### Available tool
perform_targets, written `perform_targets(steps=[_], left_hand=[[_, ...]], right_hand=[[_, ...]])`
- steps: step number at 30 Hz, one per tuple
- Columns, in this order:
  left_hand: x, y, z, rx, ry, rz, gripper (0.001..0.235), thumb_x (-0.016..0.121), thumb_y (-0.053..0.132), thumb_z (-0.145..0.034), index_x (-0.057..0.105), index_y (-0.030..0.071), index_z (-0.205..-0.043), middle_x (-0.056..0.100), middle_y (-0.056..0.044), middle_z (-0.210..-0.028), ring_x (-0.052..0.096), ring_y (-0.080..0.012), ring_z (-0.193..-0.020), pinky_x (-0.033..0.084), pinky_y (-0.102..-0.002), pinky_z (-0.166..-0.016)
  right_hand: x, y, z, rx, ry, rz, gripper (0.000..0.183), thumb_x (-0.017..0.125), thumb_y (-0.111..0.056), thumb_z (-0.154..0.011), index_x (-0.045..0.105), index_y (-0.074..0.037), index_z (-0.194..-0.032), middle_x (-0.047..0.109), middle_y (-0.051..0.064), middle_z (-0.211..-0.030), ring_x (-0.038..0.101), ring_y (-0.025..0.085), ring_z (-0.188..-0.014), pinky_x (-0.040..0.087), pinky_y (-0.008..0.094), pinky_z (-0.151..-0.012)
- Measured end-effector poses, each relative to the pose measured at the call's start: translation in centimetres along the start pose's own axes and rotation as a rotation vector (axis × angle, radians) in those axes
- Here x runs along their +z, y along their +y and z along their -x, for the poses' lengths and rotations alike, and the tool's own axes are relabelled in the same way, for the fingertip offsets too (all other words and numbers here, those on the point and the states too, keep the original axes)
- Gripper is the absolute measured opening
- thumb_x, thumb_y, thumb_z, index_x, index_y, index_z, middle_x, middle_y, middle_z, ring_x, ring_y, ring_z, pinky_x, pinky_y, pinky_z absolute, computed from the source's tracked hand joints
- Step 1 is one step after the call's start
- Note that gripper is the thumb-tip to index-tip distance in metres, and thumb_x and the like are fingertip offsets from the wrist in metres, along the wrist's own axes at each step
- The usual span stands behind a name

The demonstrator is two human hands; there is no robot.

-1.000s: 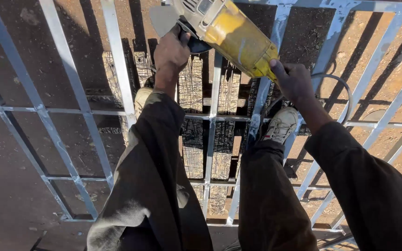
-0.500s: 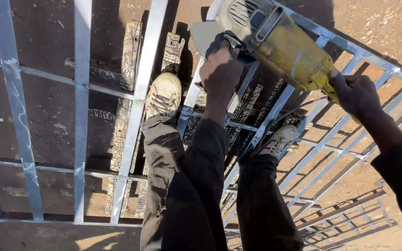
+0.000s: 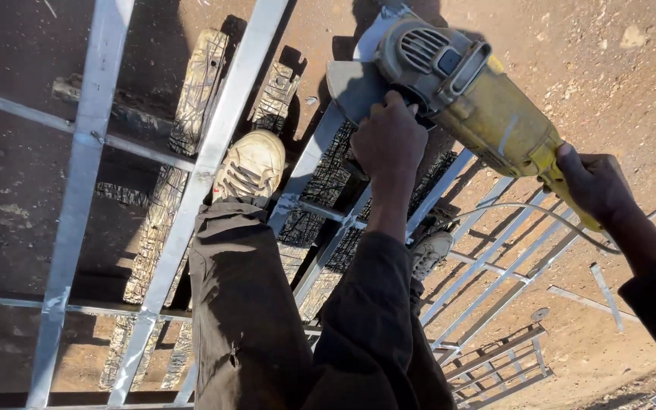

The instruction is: Using an angle grinder to smooth out welded joints on a metal frame structure.

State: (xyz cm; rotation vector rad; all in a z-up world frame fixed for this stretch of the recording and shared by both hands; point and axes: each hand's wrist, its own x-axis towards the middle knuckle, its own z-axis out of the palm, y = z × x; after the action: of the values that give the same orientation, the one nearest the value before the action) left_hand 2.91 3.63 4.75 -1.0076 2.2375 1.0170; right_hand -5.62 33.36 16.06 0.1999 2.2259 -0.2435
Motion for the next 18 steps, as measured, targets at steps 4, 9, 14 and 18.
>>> perform_targets(steps=[4,9,14,18], left_hand=[[0.4,-0.3,-1.5,0.034,0.002,0.053,0.030,0.060,0.038,-0.100,0.065,0.012,-0.115,0.074,-0.013,-0.099,0.074,-0.0381,-0.086,0.055,-0.052,-0.059],[0.6,1.0,-0.4,0.004,-0.052,0.075,0.029,0.062,0.036,-0.099,0.067,0.012,-0.114,0.075,-0.014,-0.099,0.074,-0.0387,-0.083,0.055,-0.054,-0.061],[1.0,0.7,-1.8,0.010,-0.116,0.165,0.030,0.056,0.036,-0.101,0.064,0.014,-0.118,0.073,-0.014,-0.103,0.074,-0.0408,-0.088,0.055,-0.056,-0.064],[0.5,1.4,-0.9,-0.057,-0.166,0.199,0.031,0.054,0.036,-0.103,0.065,0.012,-0.120,0.073,-0.013,-0.106,0.074,-0.0393,-0.085,0.055,-0.053,-0.061]], right_hand=[[1.0,3.7,-2.0,-0.068,0.051,-0.226,0.057,0.048,-0.041,-0.126,0.072,0.007,-0.106,0.067,0.019,-0.087,0.067,0.026,-0.079,0.055,0.036,-0.069],[-2.2,-2.5,1.6,0.116,0.063,-0.114,0.055,0.057,-0.044,-0.115,0.073,0.007,-0.116,0.072,0.025,-0.092,0.069,0.030,-0.079,0.053,0.040,-0.066],[-3.1,-4.5,1.5,0.122,0.037,0.025,0.074,0.052,-0.065,-0.106,0.073,0.006,-0.111,0.074,0.029,-0.098,0.071,0.036,-0.081,0.054,0.043,-0.055],[-5.5,8.9,-4.3,0.409,-0.533,-1.631,0.084,0.085,-0.021,-0.084,0.031,0.006,-0.143,0.052,0.022,-0.144,0.062,0.031,-0.131,0.059,0.036,-0.111]])
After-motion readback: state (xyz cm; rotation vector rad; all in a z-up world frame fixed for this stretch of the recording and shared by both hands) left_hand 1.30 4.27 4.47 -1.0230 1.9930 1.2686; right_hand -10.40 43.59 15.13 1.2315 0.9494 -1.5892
